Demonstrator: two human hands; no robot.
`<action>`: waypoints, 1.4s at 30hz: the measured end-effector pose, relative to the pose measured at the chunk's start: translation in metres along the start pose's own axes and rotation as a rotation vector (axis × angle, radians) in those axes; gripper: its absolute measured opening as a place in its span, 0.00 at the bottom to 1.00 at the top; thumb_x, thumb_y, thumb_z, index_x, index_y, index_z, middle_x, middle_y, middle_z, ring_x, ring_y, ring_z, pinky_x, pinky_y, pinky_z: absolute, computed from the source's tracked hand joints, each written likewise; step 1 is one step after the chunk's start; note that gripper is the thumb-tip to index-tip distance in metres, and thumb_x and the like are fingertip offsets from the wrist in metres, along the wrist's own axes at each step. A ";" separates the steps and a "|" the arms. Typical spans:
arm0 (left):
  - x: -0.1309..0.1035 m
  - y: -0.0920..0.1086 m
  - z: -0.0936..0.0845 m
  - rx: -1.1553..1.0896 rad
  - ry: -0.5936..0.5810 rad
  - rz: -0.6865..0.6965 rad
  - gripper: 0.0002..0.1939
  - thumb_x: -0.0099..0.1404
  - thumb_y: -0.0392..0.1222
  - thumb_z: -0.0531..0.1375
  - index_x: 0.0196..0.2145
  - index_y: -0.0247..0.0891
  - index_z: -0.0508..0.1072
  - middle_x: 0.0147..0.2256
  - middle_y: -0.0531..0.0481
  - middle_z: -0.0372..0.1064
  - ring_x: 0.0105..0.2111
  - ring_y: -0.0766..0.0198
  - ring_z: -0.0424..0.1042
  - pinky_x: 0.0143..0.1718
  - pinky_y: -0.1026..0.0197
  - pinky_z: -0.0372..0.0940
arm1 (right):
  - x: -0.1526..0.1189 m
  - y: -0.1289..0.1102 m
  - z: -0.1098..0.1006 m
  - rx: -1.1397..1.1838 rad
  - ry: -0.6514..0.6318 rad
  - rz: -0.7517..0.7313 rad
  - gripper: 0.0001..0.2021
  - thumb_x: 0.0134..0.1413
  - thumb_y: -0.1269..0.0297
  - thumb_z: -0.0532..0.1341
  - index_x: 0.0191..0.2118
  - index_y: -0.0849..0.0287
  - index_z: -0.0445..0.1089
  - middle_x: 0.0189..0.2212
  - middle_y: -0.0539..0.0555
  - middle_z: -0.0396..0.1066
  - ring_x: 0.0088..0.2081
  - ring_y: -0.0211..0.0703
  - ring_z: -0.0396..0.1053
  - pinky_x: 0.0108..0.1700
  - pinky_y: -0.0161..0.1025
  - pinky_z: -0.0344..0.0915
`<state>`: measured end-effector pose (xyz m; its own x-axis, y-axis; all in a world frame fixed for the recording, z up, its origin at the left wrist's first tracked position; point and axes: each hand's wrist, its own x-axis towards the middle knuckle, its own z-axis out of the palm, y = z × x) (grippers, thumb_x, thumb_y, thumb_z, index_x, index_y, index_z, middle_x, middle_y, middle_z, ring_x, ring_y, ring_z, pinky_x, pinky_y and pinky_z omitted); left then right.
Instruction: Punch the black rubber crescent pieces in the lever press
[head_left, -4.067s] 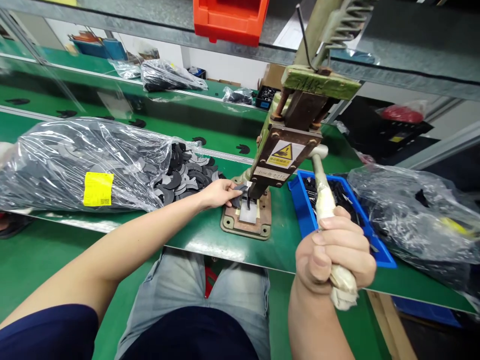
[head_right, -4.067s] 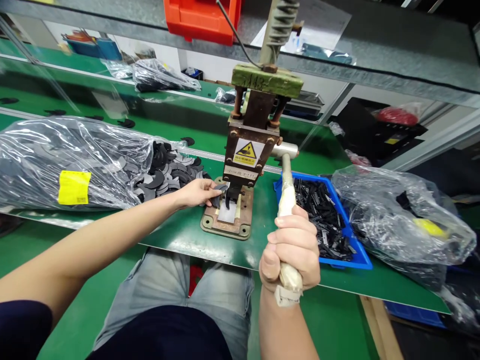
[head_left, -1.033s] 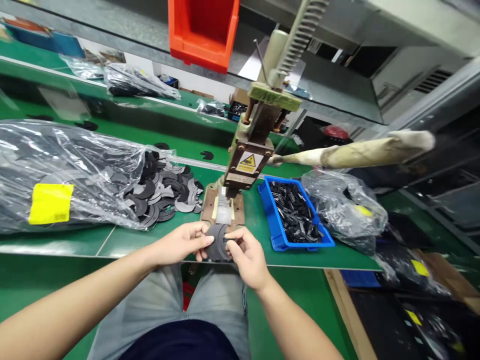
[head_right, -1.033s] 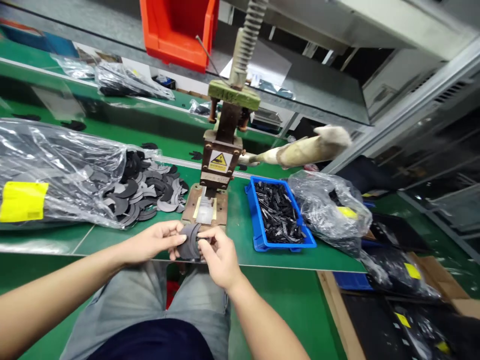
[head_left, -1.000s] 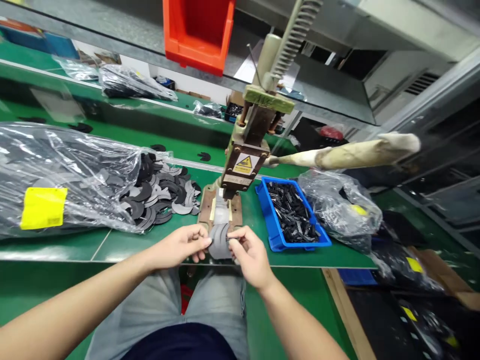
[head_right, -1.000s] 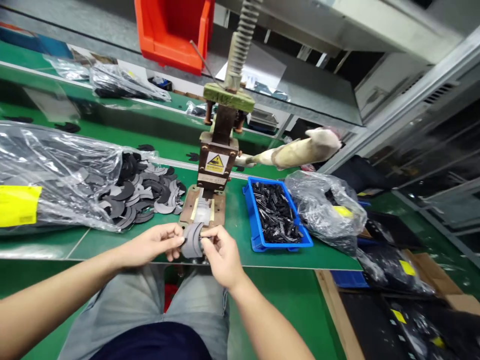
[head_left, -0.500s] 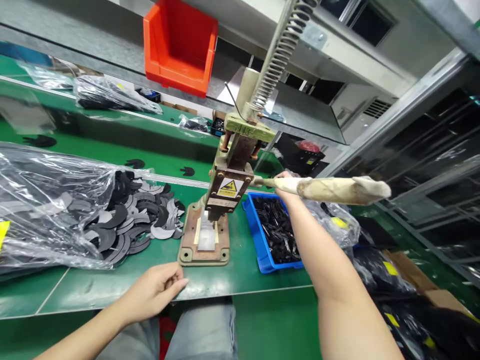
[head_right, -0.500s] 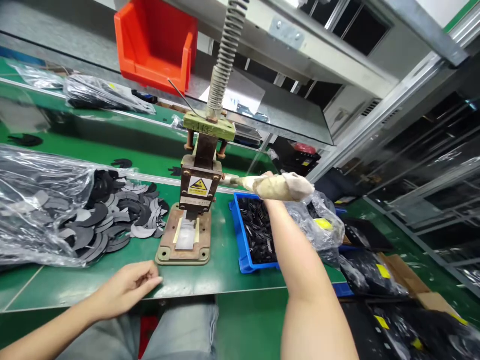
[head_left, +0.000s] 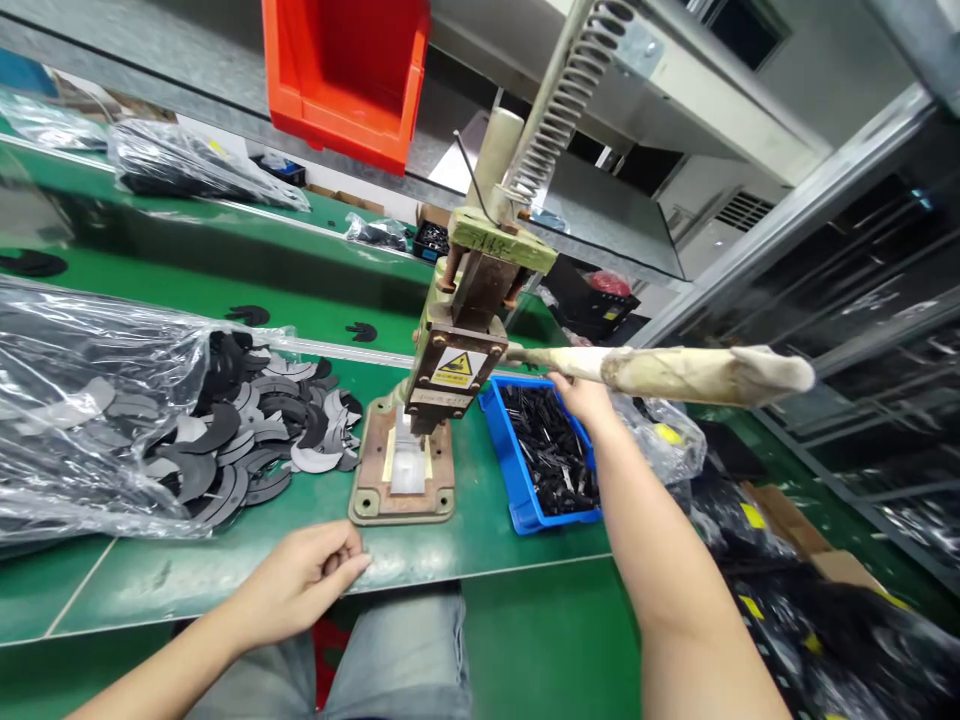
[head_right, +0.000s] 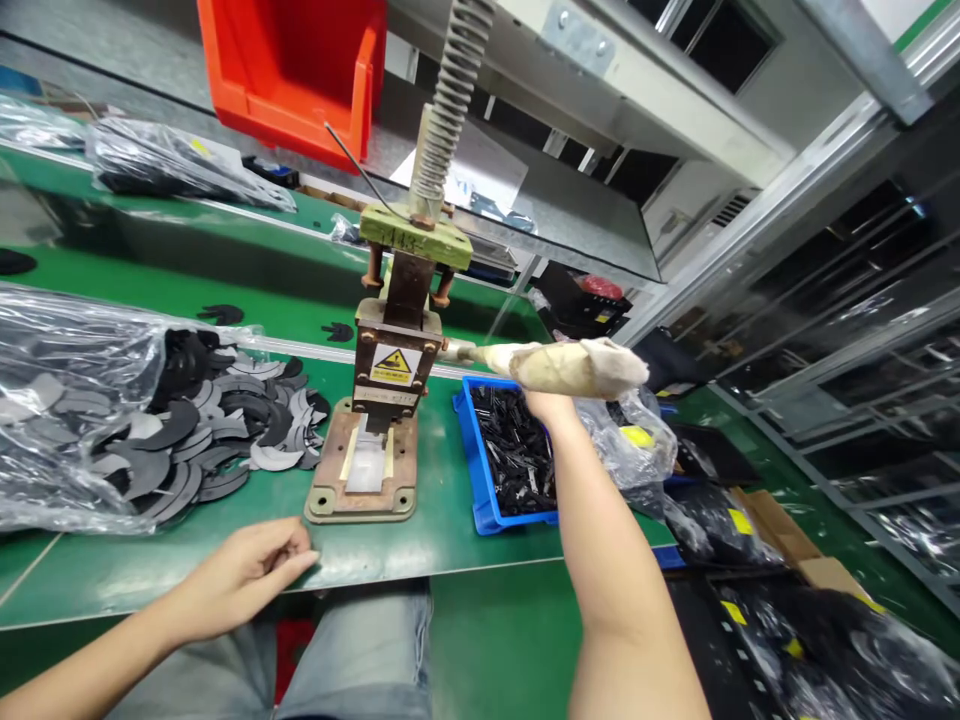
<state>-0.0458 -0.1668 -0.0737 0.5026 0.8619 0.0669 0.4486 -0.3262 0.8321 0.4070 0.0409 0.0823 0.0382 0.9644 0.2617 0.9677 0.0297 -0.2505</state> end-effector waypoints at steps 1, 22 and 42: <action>0.000 0.001 0.000 -0.006 0.002 -0.005 0.16 0.76 0.51 0.56 0.33 0.41 0.71 0.30 0.51 0.70 0.30 0.62 0.69 0.33 0.63 0.64 | -0.017 0.003 -0.002 -0.025 -0.094 -0.011 0.19 0.67 0.52 0.63 0.54 0.59 0.73 0.52 0.57 0.77 0.52 0.45 0.76 0.60 0.52 0.72; -0.002 0.010 -0.001 -0.069 0.068 -0.052 0.17 0.75 0.54 0.58 0.33 0.40 0.71 0.29 0.52 0.69 0.29 0.65 0.67 0.32 0.63 0.63 | -0.123 -0.029 0.006 0.025 -0.211 0.110 0.17 0.68 0.56 0.56 0.51 0.60 0.75 0.49 0.65 0.78 0.52 0.54 0.75 0.57 0.49 0.69; -0.002 0.071 -0.014 -0.097 0.089 0.292 0.12 0.73 0.41 0.62 0.52 0.40 0.79 0.38 0.44 0.79 0.35 0.61 0.76 0.39 0.59 0.70 | -0.233 -0.168 0.040 0.901 -0.836 -0.225 0.21 0.71 0.46 0.54 0.38 0.57 0.73 0.27 0.47 0.69 0.30 0.34 0.64 0.35 0.34 0.61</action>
<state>-0.0250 -0.1870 -0.0070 0.5315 0.7690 0.3552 0.2200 -0.5303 0.8188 0.2255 -0.1783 0.0259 -0.5952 0.7762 -0.2080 0.4051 0.0663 -0.9119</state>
